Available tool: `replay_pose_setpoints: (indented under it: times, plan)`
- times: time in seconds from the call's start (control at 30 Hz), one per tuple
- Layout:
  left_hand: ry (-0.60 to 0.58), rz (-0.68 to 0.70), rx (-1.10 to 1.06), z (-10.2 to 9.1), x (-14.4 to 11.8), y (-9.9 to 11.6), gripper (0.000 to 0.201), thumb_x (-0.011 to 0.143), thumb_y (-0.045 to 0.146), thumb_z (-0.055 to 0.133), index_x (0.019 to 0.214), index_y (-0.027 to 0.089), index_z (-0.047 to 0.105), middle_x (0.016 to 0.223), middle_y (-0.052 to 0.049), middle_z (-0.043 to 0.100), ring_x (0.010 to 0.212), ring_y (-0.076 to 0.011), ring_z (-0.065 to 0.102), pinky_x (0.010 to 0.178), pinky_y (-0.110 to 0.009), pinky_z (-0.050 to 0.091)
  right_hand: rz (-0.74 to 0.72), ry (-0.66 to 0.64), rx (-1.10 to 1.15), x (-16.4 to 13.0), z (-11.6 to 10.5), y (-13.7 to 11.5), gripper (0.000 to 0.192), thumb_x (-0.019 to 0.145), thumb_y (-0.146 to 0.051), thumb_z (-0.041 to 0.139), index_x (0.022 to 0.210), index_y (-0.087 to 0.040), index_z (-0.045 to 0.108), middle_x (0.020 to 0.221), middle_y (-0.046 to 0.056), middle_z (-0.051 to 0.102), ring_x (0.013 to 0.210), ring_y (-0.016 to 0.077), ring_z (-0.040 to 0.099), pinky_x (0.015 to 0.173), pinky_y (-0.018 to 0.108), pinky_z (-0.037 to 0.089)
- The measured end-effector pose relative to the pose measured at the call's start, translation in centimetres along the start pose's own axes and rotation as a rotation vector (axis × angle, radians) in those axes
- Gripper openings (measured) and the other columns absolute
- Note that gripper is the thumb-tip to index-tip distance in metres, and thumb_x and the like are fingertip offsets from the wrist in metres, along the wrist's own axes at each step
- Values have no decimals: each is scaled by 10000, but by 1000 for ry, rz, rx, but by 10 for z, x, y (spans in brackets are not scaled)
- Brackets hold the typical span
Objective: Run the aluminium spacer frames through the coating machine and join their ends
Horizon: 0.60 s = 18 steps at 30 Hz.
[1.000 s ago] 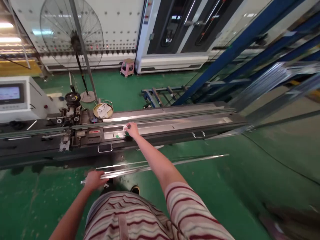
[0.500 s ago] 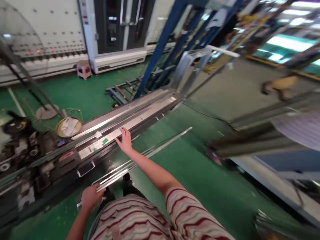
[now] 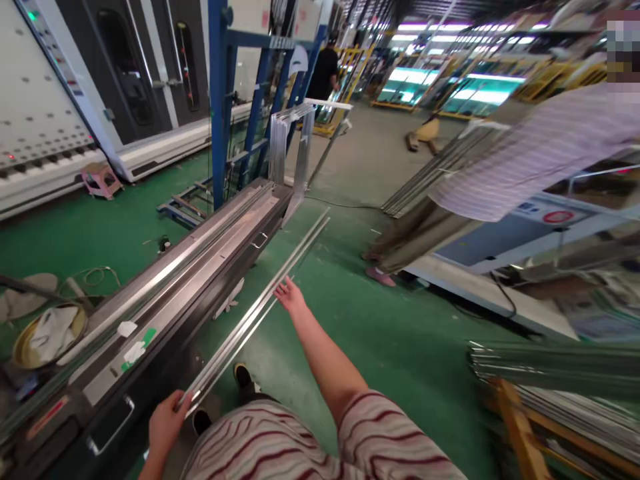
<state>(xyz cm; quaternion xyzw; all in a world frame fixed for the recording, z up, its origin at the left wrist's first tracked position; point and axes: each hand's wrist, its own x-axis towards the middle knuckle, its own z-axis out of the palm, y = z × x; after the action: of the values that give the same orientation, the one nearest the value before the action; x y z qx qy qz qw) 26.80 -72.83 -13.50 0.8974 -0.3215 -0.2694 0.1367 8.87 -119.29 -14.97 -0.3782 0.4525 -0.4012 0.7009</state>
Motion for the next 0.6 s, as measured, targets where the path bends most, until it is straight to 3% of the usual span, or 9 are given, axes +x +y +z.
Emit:
replay_pose_setpoints:
  times: [0.13,0.23,0.3,0.37,0.47,0.6]
  plan:
    - [42,100,-127,12,22,30,590,895,705,385,828,214,703,698,-9,645,716,-193,629,626,-235,437,-53,-95,141,53,-16,-74,341,847,-559,607,825,-226,537,795,54,656,760,215,673,694,412,587]
    - [42,189,-229,29,50,59,637,889,721,366,824,188,708,716,-38,648,741,-218,639,666,-269,489,-161,-129,211,81,-15,-131,293,876,-513,622,872,-230,544,693,-7,594,584,136,581,574,289,538]
    - [63,264,-270,43,72,83,592,895,678,394,900,183,721,866,-78,690,874,-244,664,800,-312,532,-250,-141,237,92,-13,-164,279,888,-502,626,890,-240,530,581,-67,471,454,86,433,475,205,440]
    - [124,298,-273,57,91,104,536,885,594,452,1099,167,697,1120,-130,685,1106,-278,630,1000,-372,498,-336,-157,242,95,-12,-187,293,885,-517,633,902,-252,510,537,-97,381,411,65,325,424,168,346]
    - [162,266,-276,73,109,119,632,865,498,467,1366,119,534,1388,-166,573,1350,-288,485,1171,-436,365,-421,-177,197,91,-15,-193,352,838,-541,679,896,-257,478,532,-103,391,414,60,306,411,162,299]
    - [115,210,-360,82,109,95,644,827,559,489,1333,167,554,1389,-137,591,1351,-283,506,1184,-452,363,-441,-182,46,82,-22,-143,432,771,-593,709,874,-243,478,544,-88,464,448,74,379,424,181,310]
